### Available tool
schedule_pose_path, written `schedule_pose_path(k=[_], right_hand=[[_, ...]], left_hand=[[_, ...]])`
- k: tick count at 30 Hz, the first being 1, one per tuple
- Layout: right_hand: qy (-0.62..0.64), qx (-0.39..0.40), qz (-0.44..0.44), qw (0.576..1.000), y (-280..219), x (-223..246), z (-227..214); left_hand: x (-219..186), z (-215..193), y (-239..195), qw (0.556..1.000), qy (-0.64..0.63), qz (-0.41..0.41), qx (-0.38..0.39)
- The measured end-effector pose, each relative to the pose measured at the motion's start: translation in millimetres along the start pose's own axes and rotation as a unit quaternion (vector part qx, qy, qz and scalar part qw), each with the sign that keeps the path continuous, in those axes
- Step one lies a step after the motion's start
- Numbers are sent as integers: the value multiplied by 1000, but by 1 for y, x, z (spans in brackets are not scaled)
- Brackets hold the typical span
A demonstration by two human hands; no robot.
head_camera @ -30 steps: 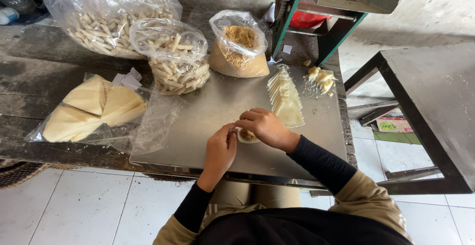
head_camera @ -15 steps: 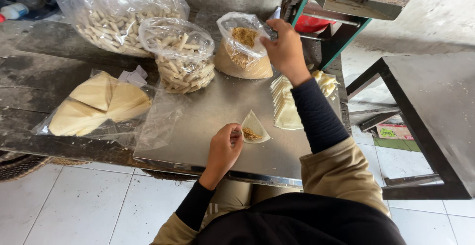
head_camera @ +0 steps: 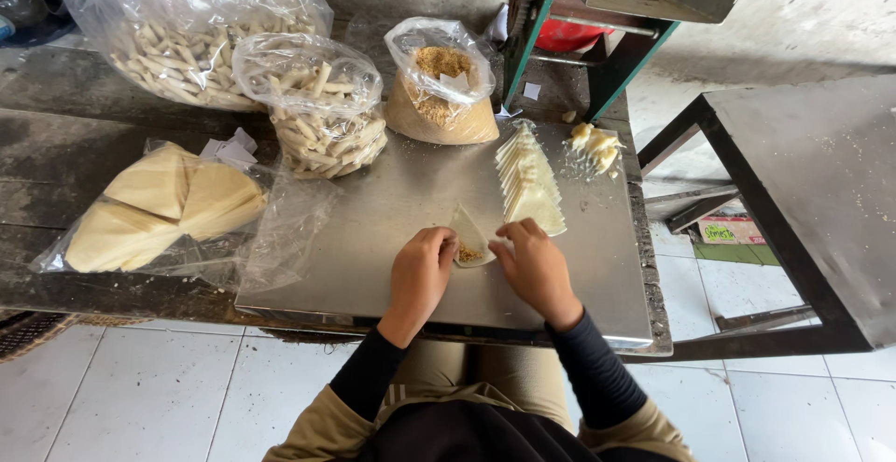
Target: The person repeatedly scoops a granular filling from a plastic bag and places it into thin triangular wrappers on a metal table. They fold the wrappers over the filling to form small packets and stack them on the table. The process is continuous and repetitive throughout the clip.
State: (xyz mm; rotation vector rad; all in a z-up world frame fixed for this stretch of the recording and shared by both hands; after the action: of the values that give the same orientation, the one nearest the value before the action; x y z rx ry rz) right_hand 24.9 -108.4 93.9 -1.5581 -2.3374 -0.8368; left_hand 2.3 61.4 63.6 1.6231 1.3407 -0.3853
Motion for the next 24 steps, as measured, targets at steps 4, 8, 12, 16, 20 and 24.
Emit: schedule_pose_path(k=[4, 8, 12, 16, 20, 24], right_hand=[[-12, -15, 29, 999, -19, -13, 18], [24, -5, 73, 997, -22, -22, 30], [168, 7, 150, 974, -22, -26, 42], [208, -27, 94, 973, -19, -2, 38], [181, -51, 55, 981, -20, 13, 35], [124, -59, 10, 991, -21, 24, 34]], left_hand=[[-4, 7, 1, 996, 87, 26, 16], [-2, 12, 1, 991, 105, 70, 33], [2, 15, 0, 988, 100, 90, 74], [-3, 9, -5, 985, 96, 111, 94], [-8, 5, -6, 980, 108, 127, 113], [-14, 5, -6, 974, 118, 172, 92]])
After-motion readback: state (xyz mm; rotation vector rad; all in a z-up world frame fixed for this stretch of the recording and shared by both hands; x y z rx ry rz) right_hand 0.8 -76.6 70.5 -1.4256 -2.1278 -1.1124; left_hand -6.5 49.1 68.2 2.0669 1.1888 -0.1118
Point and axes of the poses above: each hand's wrist, its own y-axis towards the middle knuckle, its own z-axis out of the palm, x = y × z, the point moved 10 cm from there along y, towards the middle knuckle, and after that the axes turned 1 degree about x, right-handed, at the moved point
